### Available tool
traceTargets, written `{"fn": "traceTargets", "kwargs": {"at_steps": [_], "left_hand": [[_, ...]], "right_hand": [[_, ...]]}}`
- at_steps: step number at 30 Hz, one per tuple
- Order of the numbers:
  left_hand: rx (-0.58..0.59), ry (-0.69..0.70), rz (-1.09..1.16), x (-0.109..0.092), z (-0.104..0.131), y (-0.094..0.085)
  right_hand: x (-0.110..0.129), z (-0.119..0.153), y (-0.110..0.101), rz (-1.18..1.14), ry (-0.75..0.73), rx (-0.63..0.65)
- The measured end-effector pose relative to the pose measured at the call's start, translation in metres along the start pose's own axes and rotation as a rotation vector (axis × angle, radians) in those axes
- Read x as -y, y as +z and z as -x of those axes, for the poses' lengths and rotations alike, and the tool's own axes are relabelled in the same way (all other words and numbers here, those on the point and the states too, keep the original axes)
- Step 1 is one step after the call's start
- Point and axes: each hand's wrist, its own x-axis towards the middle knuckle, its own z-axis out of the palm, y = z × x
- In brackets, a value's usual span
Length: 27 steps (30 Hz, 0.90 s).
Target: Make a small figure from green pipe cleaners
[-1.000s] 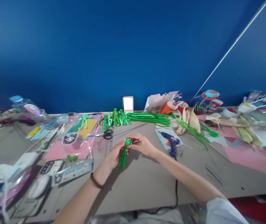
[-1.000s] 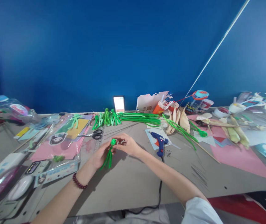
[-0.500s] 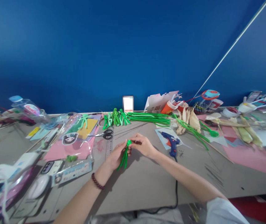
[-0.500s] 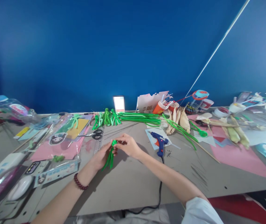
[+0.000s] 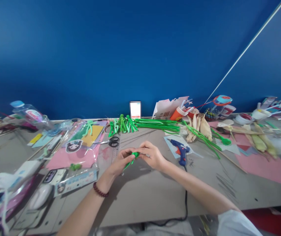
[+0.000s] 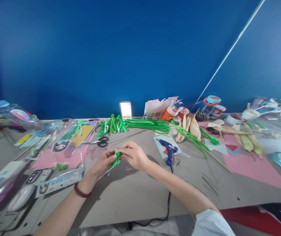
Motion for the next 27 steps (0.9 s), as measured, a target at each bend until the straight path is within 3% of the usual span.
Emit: {"fn": "traceTargets", "kwargs": {"at_steps": [4, 12, 21, 27], "left_hand": [[0.006, 0.021, 0.032, 0.004, -0.001, -0.002], [-0.025, 0.001, 0.173, 0.006, -0.001, -0.002], [-0.201, 0.043, 0.092, 0.002, -0.005, 0.005], [-0.292, -0.001, 0.122, 0.002, -0.008, 0.010]], "right_hand": [[0.002, 0.000, -0.001, 0.010, -0.069, -0.034], [0.009, -0.007, -0.005, -0.179, 0.004, -0.122], [-0.003, 0.003, 0.007, 0.118, -0.057, -0.238], [-0.004, 0.000, 0.008, -0.060, 0.125, -0.193]]}}
